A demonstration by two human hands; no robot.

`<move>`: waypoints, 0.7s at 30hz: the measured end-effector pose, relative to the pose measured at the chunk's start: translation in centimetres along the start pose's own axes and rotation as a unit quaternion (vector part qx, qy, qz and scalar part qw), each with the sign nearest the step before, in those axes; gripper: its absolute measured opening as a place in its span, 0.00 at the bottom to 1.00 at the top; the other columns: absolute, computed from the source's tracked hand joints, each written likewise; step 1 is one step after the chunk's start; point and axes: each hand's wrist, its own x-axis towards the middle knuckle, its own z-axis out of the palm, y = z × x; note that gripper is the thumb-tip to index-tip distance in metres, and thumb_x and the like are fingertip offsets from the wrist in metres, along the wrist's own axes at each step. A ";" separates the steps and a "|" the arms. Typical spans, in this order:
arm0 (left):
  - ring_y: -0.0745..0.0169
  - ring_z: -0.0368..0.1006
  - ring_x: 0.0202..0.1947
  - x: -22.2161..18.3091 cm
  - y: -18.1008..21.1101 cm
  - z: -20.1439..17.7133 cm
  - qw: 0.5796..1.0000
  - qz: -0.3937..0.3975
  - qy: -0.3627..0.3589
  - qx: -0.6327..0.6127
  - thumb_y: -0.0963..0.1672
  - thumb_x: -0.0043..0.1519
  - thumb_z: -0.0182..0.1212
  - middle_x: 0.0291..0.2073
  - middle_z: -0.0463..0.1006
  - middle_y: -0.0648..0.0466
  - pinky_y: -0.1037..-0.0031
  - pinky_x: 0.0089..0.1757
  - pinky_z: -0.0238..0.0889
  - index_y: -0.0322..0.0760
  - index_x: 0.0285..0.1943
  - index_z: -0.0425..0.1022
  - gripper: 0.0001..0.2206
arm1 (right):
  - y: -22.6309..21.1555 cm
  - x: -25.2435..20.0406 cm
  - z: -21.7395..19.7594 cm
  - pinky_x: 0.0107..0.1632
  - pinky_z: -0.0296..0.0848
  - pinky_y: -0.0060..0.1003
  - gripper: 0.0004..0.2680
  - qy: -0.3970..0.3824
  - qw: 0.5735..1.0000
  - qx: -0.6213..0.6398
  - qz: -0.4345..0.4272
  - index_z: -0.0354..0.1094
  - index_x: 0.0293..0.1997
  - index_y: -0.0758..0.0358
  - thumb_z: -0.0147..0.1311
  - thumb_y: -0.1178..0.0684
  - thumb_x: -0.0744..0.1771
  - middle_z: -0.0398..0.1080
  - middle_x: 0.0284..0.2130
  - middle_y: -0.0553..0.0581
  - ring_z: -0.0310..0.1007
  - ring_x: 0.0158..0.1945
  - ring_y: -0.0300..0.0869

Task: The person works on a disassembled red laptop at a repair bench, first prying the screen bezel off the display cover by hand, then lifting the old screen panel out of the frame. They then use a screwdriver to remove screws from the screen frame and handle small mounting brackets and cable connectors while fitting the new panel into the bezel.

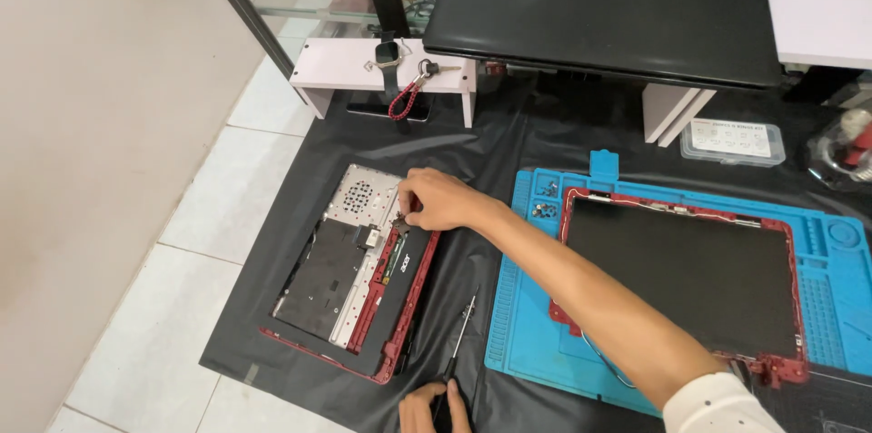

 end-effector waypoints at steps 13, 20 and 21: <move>0.53 0.70 0.23 -0.8 -2.1 0.9 1.000 0.017 0.014 0.018 0.39 0.45 0.73 0.20 0.73 0.50 0.66 0.29 0.64 0.37 0.25 0.73 0.09 | -2.9 0.2 1.7 0.48 0.70 0.53 0.18 0.054 0.990 -0.125 0.027 0.68 0.41 0.67 0.68 0.47 0.56 0.70 0.40 0.63 0.68 0.49 0.57; 0.55 0.70 0.25 -1.7 -3.9 1.4 0.999 0.019 0.002 0.039 0.40 0.45 0.73 0.21 0.74 0.52 0.66 0.31 0.65 0.38 0.26 0.73 0.09 | -2.7 0.7 1.0 0.48 0.74 0.51 0.17 0.089 0.991 -0.083 0.053 0.70 0.38 0.68 0.68 0.49 0.54 0.74 0.37 0.66 0.74 0.47 0.59; 0.55 0.70 0.25 -1.9 -4.3 1.7 0.999 0.015 0.006 0.039 0.40 0.45 0.73 0.21 0.74 0.53 0.67 0.31 0.66 0.39 0.26 0.73 0.09 | -2.6 0.5 0.6 0.48 0.74 0.51 0.17 0.085 0.993 -0.052 0.065 0.70 0.38 0.68 0.68 0.49 0.55 0.74 0.38 0.65 0.75 0.47 0.58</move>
